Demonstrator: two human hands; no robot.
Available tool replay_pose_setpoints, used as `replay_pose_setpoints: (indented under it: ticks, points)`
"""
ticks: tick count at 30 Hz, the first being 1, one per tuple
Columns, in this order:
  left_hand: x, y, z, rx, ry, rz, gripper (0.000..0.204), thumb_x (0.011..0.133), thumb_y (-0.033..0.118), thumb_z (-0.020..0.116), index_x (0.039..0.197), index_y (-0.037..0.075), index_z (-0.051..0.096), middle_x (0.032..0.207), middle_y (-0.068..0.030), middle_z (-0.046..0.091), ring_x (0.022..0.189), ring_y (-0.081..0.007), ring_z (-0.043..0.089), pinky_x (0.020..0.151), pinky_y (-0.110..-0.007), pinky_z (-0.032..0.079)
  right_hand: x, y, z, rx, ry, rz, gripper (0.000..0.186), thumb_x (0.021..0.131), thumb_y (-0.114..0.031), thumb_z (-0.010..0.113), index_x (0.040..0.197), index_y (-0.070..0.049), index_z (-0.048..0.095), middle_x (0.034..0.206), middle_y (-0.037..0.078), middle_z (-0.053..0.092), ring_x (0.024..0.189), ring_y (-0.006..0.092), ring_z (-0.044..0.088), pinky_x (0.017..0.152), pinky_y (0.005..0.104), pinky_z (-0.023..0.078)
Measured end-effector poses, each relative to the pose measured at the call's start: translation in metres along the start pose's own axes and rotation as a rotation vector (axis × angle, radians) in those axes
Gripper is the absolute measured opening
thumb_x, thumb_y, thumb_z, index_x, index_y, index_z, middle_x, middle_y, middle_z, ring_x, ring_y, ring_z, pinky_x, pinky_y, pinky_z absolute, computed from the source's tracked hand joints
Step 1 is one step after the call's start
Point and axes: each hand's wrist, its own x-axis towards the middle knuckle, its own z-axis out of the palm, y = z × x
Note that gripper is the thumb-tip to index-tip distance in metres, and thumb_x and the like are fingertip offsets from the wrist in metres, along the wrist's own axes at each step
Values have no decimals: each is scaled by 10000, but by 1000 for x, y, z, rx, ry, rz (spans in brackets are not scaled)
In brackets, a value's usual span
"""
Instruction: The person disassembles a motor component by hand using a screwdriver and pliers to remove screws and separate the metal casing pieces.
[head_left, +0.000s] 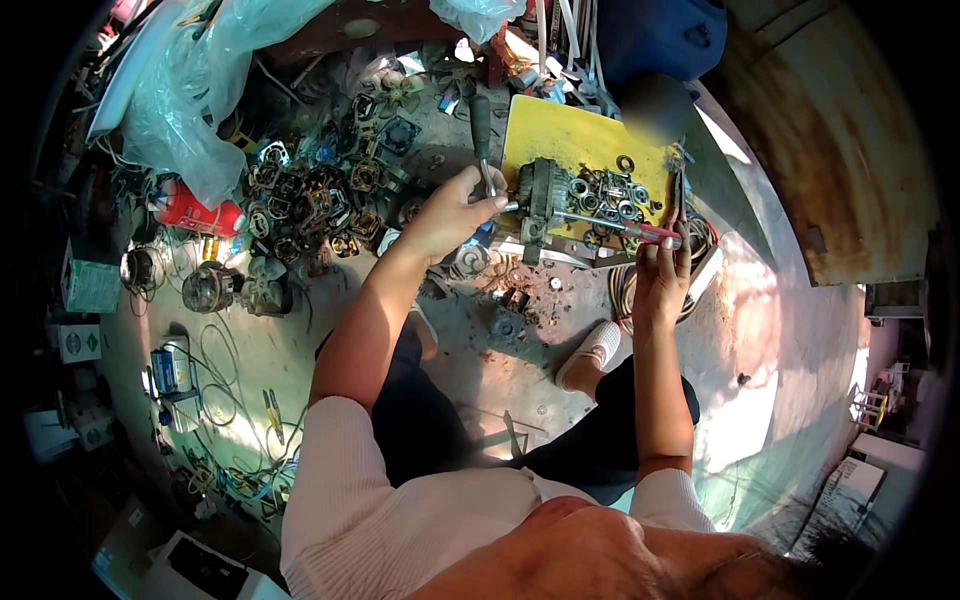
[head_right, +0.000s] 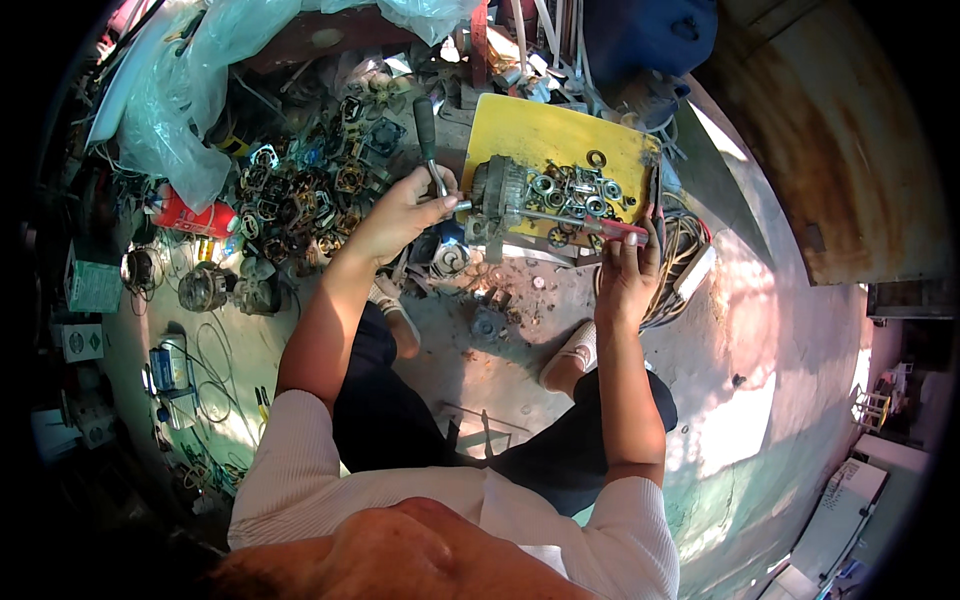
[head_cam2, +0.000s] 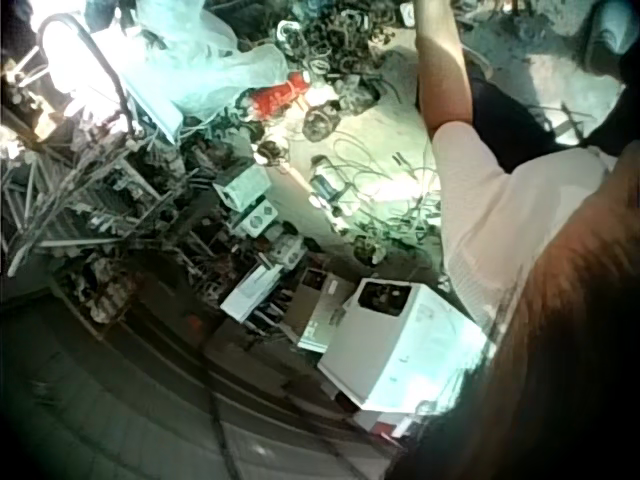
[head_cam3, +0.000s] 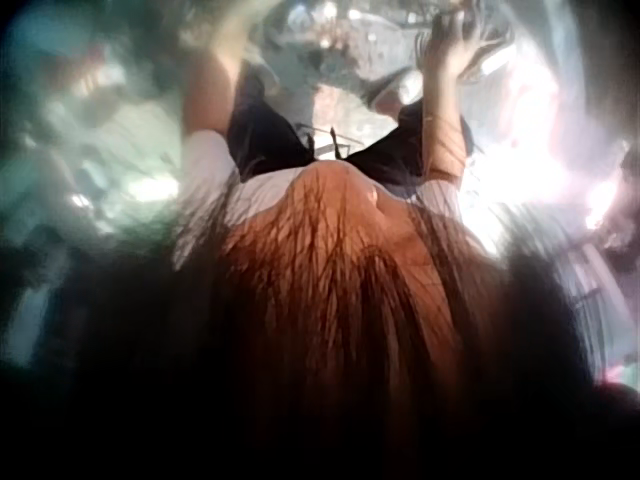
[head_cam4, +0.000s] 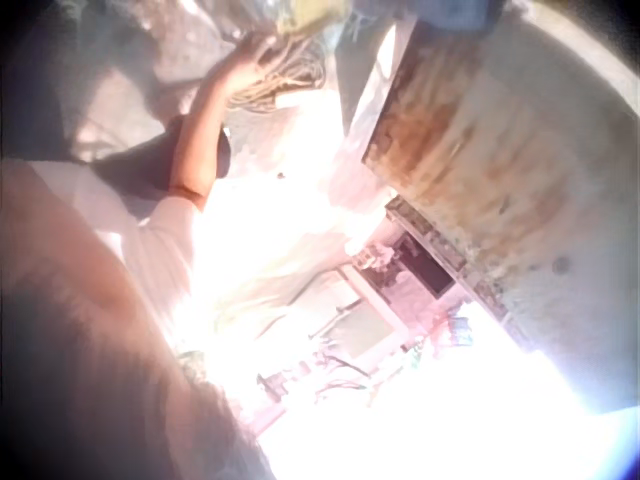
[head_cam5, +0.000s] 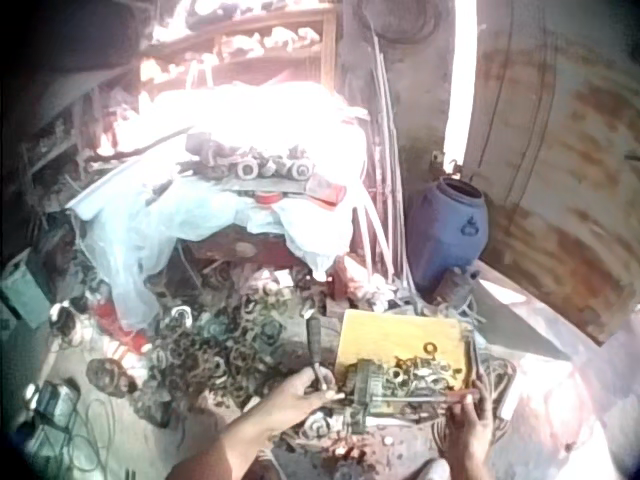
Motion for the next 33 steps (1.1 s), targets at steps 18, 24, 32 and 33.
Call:
replay_pose_setpoints:
  ticks: [18,24,32,33]
  points:
    - [-3,1,12,84,-36,70,173,928,-8,570,1097,22,555,1026,-10,573,1012,-114,578,913,-288,471,7,1,-2,-34,19,40,391,994,-141,552,1377,-140,477,1218,13,568,982,132,594,835,280,497]
    - [-7,2,16,187,50,184,226,934,17,571,1160,34,568,1089,-80,601,1042,-179,611,902,-335,490,7,0,0,-48,30,50,392,996,-145,547,1380,-142,465,1193,25,580,975,133,599,827,278,500]
    - [-13,8,14,568,135,287,266,900,80,624,1159,20,599,1075,-196,645,985,-375,623,862,-401,487,6,-2,0,-45,-10,38,394,993,-141,552,1378,-133,471,1233,11,576,996,132,609,836,277,502]
    - [-13,7,13,576,132,300,261,901,84,623,1153,21,599,1046,-201,650,974,-377,627,847,-406,490,6,-2,1,-48,-11,41,393,992,-140,553,1377,-133,473,1246,7,573,1003,132,609,838,276,502]
